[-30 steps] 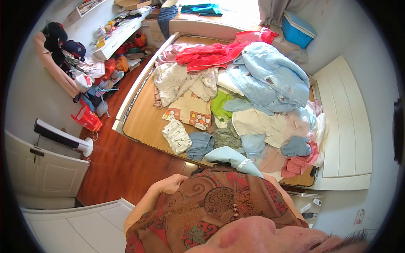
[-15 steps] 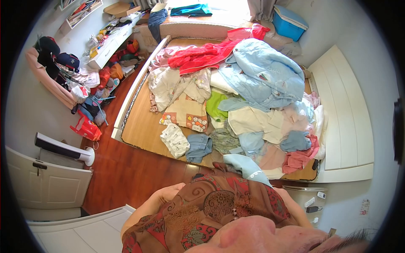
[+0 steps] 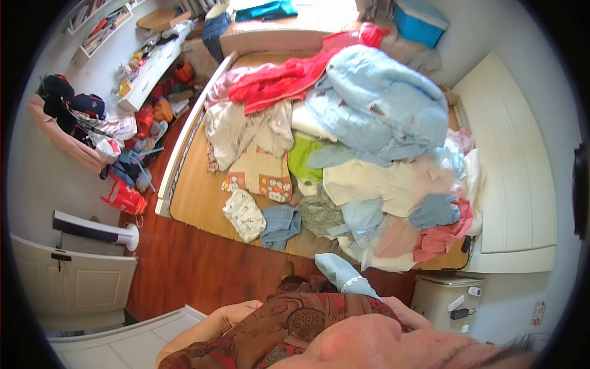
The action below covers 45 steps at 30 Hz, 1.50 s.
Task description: The person folds a light blue garment and places it on a bed. Then the person picks up a pink garment, folds it, and places it on the bed. The task involves folding clothes by hand in a bedroom setting.
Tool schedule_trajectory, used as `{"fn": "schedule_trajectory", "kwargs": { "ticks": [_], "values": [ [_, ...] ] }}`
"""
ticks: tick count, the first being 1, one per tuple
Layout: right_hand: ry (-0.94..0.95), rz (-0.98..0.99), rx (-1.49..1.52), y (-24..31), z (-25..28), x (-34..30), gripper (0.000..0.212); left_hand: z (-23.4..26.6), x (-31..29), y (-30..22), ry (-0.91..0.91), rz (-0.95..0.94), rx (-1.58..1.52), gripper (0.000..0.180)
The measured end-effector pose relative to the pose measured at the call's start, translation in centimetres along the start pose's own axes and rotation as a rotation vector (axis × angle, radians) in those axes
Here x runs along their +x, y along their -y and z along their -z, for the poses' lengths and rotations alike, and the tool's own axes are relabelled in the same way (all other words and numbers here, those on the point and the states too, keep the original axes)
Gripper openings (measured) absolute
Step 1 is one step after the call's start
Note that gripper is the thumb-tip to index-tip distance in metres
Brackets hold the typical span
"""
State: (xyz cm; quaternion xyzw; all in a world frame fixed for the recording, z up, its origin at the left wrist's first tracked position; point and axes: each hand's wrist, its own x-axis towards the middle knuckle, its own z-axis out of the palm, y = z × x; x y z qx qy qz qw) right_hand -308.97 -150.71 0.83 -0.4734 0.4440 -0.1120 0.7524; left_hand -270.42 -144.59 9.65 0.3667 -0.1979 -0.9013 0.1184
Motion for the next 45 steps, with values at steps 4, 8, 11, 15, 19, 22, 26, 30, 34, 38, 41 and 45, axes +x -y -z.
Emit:
{"fn": "schedule_trajectory", "kwargs": {
  "ticks": [4, 8, 11, 15, 19, 22, 26, 30, 34, 38, 41, 45],
  "values": [
    [0.040, -0.181, 0.089, -3.5, 1.2, -2.3, 0.031, 1.2, 3.1, 2.5, -0.078, 0.134, -0.143, 0.027],
    [0.033, -0.306, 0.124, -5.7, 2.4, -4.8, 0.031, 4.3, 6.8, 4.0, -0.039, 0.266, -0.178, 0.034],
    [0.025, -0.384, 0.144, -6.6, 3.3, -5.7, 0.030, 9.2, 11.0, 7.1, 0.174, 0.369, -0.049, 0.047],
    [0.048, -0.461, 0.098, -8.1, 4.4, -4.7, 0.030, 13.3, 15.5, 10.2, 0.359, 0.334, -0.145, 0.052],
    [0.214, -0.435, -0.528, -9.2, 6.2, -1.4, 0.026, 14.5, 18.3, 11.1, 0.427, 0.337, -0.207, 0.047],
    [0.167, -0.404, -0.623, -6.4, 9.0, 1.9, 0.020, 17.3, 21.0, 14.8, 0.597, 0.363, -0.062, 0.040],
    [0.059, -0.216, -1.037, -4.5, 11.6, 5.3, 0.024, 18.5, 21.8, 14.0, 0.612, 0.409, 0.015, 0.029],
    [-0.158, -0.056, -1.230, -2.1, 11.5, 6.6, 0.025, 19.2, 21.4, 16.1, 0.635, 0.377, -0.014, 0.026],
    [-0.260, 0.128, -1.348, 1.2, 10.6, 4.2, 0.021, 16.5, 20.4, 15.7, 0.496, 0.162, -0.024, 0.031],
    [-0.218, 0.097, -1.220, 5.4, 9.7, 0.5, 0.018, 13.4, 19.0, 13.4, 0.425, 0.191, -0.123, 0.035],
    [-0.113, 0.160, -0.992, 5.5, 8.8, -1.8, 0.019, 13.4, 20.0, 17.0, 0.454, 0.095, -0.013, 0.030],
    [0.016, 0.255, -0.814, -0.3, 6.6, -4.6, 0.027, 13.4, 20.7, 24.7, 0.438, 0.009, -0.085, 0.022]
  ]
}}
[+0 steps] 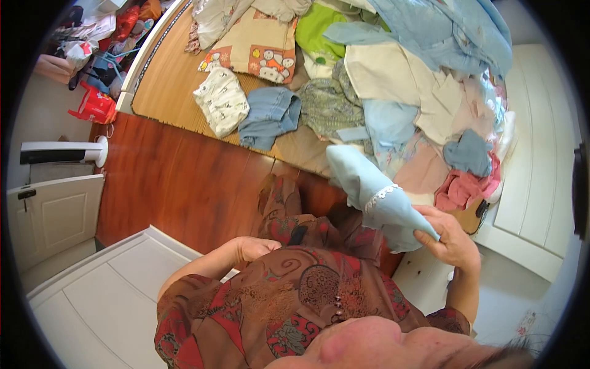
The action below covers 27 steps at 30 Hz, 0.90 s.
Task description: The person folds a light blue garment and places it on a bed. Then the person picks up a pink garment, folds it, and places it on the bed. The task involves folding clothes by hand in a bedroom setting.
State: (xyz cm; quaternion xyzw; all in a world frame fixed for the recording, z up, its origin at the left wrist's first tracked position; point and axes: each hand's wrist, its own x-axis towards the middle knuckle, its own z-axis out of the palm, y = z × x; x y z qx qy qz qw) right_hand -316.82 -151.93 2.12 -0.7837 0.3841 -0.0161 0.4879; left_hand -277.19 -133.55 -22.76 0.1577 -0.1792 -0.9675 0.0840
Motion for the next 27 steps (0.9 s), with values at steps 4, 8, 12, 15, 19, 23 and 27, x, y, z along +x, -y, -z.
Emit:
{"fn": "schedule_trajectory", "kwargs": {
  "ticks": [4, 8, 12, 15, 19, 23, 27],
  "values": [
    [0.046, -0.015, 0.196, -1.1, -5.6, -5.3, 0.030, -3.0, -2.1, 0.8, -0.095, 0.023, -0.017, 0.022],
    [-0.053, -0.154, 0.359, -0.2, -9.9, -9.9, 0.030, -6.4, -3.3, -1.2, -0.171, 0.113, 0.246, 0.019],
    [-0.144, 0.027, 0.385, 0.1, -13.3, -13.0, 0.033, -6.7, -2.6, -0.7, -0.415, -0.031, 0.425, 0.012],
    [-0.182, -0.005, 0.348, 0.7, -15.0, -14.7, 0.033, -7.9, -1.2, -0.6, -0.633, -0.254, 0.454, 0.020],
    [-0.255, 0.019, 0.329, 1.8, -17.8, -13.8, 0.032, -10.1, 0.8, 0.5, -0.476, -0.308, 0.236, 0.027],
    [-0.231, 0.257, 0.153, 2.4, -20.3, -11.7, 0.028, -12.8, 3.1, 1.3, -0.320, -0.225, 0.412, 0.048],
    [-0.201, 0.383, -0.018, 4.0, -22.7, -10.2, 0.023, -12.6, 3.4, 2.7, -0.253, -0.259, 0.353, 0.072]
  ]
}}
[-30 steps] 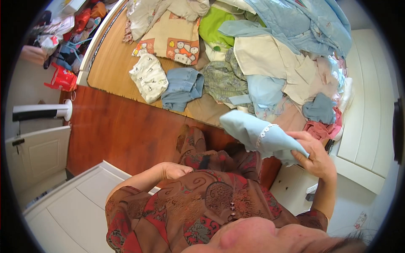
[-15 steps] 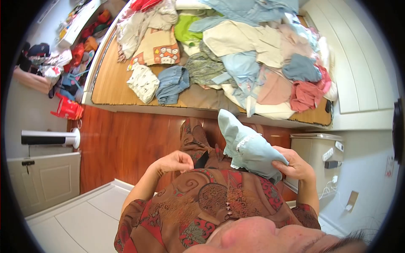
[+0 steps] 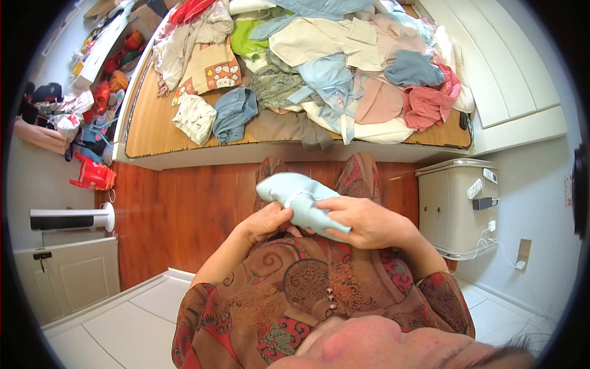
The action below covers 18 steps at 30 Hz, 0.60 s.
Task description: The person folds a light blue garment and places it on a bed. Then the person picks up a pink garment, folds it, and places it on the bed. The task involves folding clothes by hand in a bedroom setting.
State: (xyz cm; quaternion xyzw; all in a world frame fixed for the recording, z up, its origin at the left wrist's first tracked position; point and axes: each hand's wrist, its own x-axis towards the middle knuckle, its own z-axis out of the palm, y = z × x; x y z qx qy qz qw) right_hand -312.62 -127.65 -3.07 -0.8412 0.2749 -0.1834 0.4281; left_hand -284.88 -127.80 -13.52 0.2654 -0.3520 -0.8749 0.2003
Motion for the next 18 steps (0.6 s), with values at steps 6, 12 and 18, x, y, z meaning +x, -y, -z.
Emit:
{"fn": "schedule_trajectory", "kwargs": {
  "ticks": [6, 12, 18],
  "values": [
    [-0.077, 0.080, -0.214, 0.0, -3.1, 1.3, 0.013, -1.4, 1.1, -0.8, -0.153, -0.029, -0.524, 0.068],
    [-0.004, -0.019, -0.228, 0.2, -4.1, 1.2, 0.014, -1.1, 2.3, 0.0, -0.311, -0.020, -0.554, 0.053],
    [-0.030, -0.044, -0.273, -0.1, -4.2, 1.4, 0.012, -1.0, 2.7, -0.3, -0.417, 0.009, -0.506, 0.048]
  ]
}}
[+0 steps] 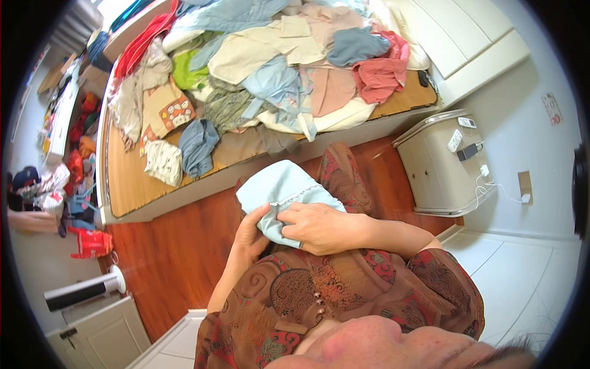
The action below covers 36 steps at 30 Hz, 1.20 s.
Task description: The person folds a light blue garment and places it on a bed. Then the person picks up a pink garment, folds it, and places it on the bed. The task involves folding clothes by hand in a bedroom setting.
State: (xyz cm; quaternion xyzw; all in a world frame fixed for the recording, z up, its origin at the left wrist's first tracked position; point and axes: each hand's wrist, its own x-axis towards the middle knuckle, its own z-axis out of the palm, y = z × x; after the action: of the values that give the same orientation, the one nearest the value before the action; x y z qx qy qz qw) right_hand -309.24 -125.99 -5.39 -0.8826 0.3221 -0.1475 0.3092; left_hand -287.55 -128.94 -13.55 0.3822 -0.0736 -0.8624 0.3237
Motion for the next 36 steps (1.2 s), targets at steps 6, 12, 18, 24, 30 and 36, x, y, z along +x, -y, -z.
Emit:
{"fn": "schedule_trajectory", "kwargs": {
  "ticks": [6, 12, 18, 24, 30, 36],
  "values": [
    [-0.094, 0.042, 0.100, -2.0, 0.6, -0.1, 0.019, -0.7, 0.3, -1.0, -0.102, -0.148, 0.207, 0.051],
    [-0.580, -0.086, 0.494, -10.3, 2.8, 0.0, 0.029, -0.6, -0.8, -3.0, -0.156, -0.397, 0.194, 0.064],
    [-0.381, -0.378, 1.426, -19.5, -6.4, 0.3, 0.087, -3.8, -1.7, -3.2, -0.097, -0.432, 0.283, 0.068],
    [-0.455, -0.398, 1.814, -12.0, -3.4, 0.3, 0.081, -3.2, -1.0, -3.0, -0.081, -0.374, 0.483, 0.065],
    [-0.403, -0.328, 1.407, -11.6, -2.5, -2.0, 0.075, -4.4, -0.9, -1.8, -0.071, -0.382, 0.579, 0.066],
    [-0.503, -0.361, 1.439, -10.9, -3.0, -0.9, 0.062, -3.4, -0.5, -1.2, -0.093, -0.456, 0.379, 0.064]
  ]
}}
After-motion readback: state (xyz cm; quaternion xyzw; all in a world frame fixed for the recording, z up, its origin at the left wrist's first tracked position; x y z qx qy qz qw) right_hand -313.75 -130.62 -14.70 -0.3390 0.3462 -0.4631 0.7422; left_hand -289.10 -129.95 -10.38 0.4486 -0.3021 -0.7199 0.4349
